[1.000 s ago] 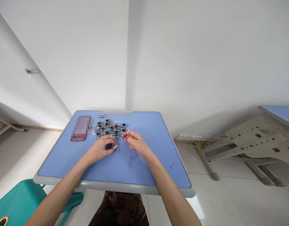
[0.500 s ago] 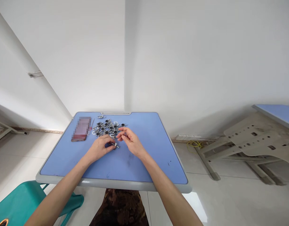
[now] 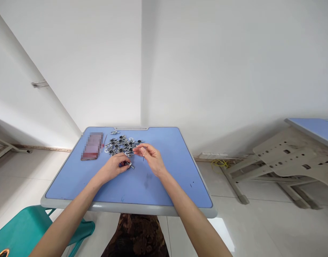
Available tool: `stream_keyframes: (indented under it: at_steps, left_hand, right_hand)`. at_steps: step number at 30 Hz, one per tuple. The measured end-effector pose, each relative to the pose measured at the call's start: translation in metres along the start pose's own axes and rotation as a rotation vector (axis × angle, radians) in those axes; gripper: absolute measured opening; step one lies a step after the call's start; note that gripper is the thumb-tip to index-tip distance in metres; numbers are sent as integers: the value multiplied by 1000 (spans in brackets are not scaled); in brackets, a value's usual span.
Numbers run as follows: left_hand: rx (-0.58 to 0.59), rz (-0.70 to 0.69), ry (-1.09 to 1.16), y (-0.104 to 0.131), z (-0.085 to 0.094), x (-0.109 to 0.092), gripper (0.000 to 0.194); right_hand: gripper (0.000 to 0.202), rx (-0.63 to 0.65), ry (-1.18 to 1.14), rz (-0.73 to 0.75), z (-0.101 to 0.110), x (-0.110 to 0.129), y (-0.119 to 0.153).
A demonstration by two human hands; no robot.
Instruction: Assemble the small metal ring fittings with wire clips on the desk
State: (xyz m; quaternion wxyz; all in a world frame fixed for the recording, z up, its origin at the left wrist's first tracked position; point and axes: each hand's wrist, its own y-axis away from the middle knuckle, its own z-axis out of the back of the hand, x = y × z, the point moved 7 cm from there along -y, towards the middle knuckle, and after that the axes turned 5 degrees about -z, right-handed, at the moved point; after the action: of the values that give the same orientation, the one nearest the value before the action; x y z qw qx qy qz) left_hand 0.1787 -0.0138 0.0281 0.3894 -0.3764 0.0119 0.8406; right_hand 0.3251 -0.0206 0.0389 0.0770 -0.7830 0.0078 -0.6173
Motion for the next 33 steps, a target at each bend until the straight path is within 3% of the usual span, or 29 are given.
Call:
stream_keyframes:
  at_steps: [5, 9, 14, 21, 29, 33]
  left_hand:
    - [8, -41, 16, -1, 0, -1, 8]
    - [17, -51, 15, -2, 0, -4, 10]
    - [31, -66, 26, -2, 0, -4, 12]
    - [-6, -55, -93, -2, 0, 4, 12]
    - [36, -6, 14, -3, -3, 4, 13]
    - [39, -11, 32, -3, -2, 2, 14]
  right_hand:
    - [25, 20, 152, -38, -7, -16, 1]
    - [22, 31, 143, -86, -6, -24, -1]
    - [21, -35, 107, 7, 9, -9, -6]
    - [21, -140, 327, 128, 15, 12, -2]
    - [24, 56, 247, 96, -6, 9, 0]
    - [21, 76, 314, 122, -12, 11, 3]
